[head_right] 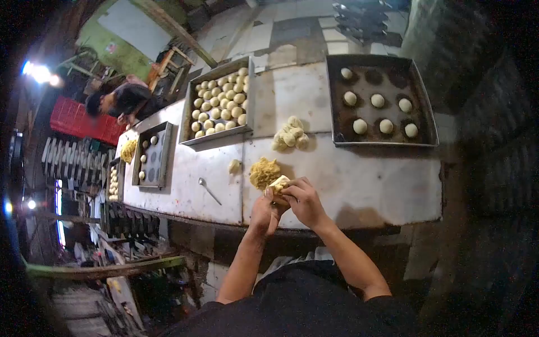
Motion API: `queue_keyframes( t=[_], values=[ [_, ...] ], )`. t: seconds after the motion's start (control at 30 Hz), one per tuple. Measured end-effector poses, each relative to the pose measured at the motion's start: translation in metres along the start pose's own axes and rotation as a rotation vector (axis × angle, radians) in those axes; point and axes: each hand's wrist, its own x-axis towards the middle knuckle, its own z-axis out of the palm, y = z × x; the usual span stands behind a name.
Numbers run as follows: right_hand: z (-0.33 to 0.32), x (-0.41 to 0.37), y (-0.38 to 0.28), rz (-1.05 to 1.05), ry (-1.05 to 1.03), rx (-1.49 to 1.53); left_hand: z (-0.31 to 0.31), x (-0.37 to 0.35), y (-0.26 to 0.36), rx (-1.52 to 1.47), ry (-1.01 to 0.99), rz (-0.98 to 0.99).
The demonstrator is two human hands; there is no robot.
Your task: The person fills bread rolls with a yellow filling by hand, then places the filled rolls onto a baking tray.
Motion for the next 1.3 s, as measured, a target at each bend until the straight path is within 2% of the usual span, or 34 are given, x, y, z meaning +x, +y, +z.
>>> queue_keyframes(
  t=[0.1,0.23,0.27,0.33,0.37,0.4,0.47,0.5,0.53,0.6,0.63,0.67,0.73,0.8,0.83,0.87,0.93,0.97,1.07,1.1,1.13,1.17,1.2,1.23,1.3],
  values=[
    [-0.001,0.008,-0.040,-0.039,-0.109,0.085,0.001,-0.037,0.023,-0.128,0.136,0.010],
    [0.027,-0.012,-0.113,-0.024,-0.198,0.036,-0.035,-0.103,0.032,0.035,0.163,0.182],
    [0.037,-0.017,-0.119,-0.029,-0.322,0.044,-0.046,-0.120,0.030,0.059,0.162,0.231],
    [0.067,-0.032,-0.134,0.032,-0.367,0.336,-0.068,-0.154,0.028,0.102,0.164,0.331],
    [0.083,-0.043,-0.143,0.080,-0.391,0.480,-0.069,-0.181,0.032,0.244,0.186,0.393],
    [0.099,-0.055,-0.160,0.330,-0.405,0.736,-0.063,-0.218,0.041,0.391,0.211,0.443],
    [0.126,-0.075,-0.179,0.357,-0.470,0.759,-0.074,-0.268,0.046,0.649,0.295,0.549],
    [0.139,-0.082,-0.189,0.373,-0.505,0.764,-0.097,-0.278,0.039,0.591,0.303,0.567],
    [0.154,-0.090,-0.211,0.256,-0.524,0.628,-0.125,-0.283,0.030,0.527,0.317,0.591],
    [0.184,-0.111,-0.243,0.194,-0.604,0.462,-0.162,-0.305,0.028,0.357,0.337,0.617],
    [0.193,-0.121,-0.253,0.167,-0.646,0.380,-0.176,-0.310,0.021,0.131,0.317,0.658],
    [0.201,-0.127,-0.256,0.043,-0.730,0.233,-0.189,-0.313,0.007,-0.085,0.286,0.682],
    [0.216,-0.147,-0.268,0.273,-0.664,0.322,-0.201,-0.326,-0.003,-0.404,0.191,0.689],
    [0.224,-0.156,-0.267,0.454,-0.548,0.480,-0.182,-0.341,0.004,-0.158,0.321,0.711],
    [0.222,-0.158,-0.261,0.427,-0.517,0.492,-0.173,-0.344,0.004,-0.033,0.379,0.713],
    [0.217,-0.158,-0.255,0.399,-0.484,0.503,-0.169,-0.347,0.001,0.224,0.462,0.814],
    [0.198,-0.155,-0.238,0.348,-0.468,0.502,-0.161,-0.347,0.002,0.350,0.359,0.917],
    [0.189,-0.156,-0.238,0.324,-0.475,0.385,-0.156,-0.344,0.004,0.418,0.298,0.966],
    [0.163,-0.160,-0.251,0.220,-0.455,0.092,-0.144,-0.308,-0.003,0.279,0.240,0.714],
    [0.136,-0.162,-0.252,0.350,-0.376,0.127,-0.123,-0.288,-0.003,0.265,0.191,0.606],
    [0.121,-0.164,-0.255,0.470,-0.333,0.171,-0.110,-0.283,-0.004,0.371,0.140,0.491],
    [0.105,-0.165,-0.254,0.584,-0.289,0.223,-0.096,-0.272,-0.008,0.531,0.091,0.527],
    [0.087,-0.168,-0.238,0.597,-0.190,0.273,-0.081,-0.261,-0.014,0.691,0.040,0.569],
    [0.069,-0.175,-0.205,0.546,-0.113,0.280,-0.065,-0.251,-0.020,0.850,-0.010,0.616],
    [0.039,-0.190,-0.137,0.435,0.034,0.301,-0.033,-0.229,-0.041,0.885,-0.042,0.522]
  ],
)
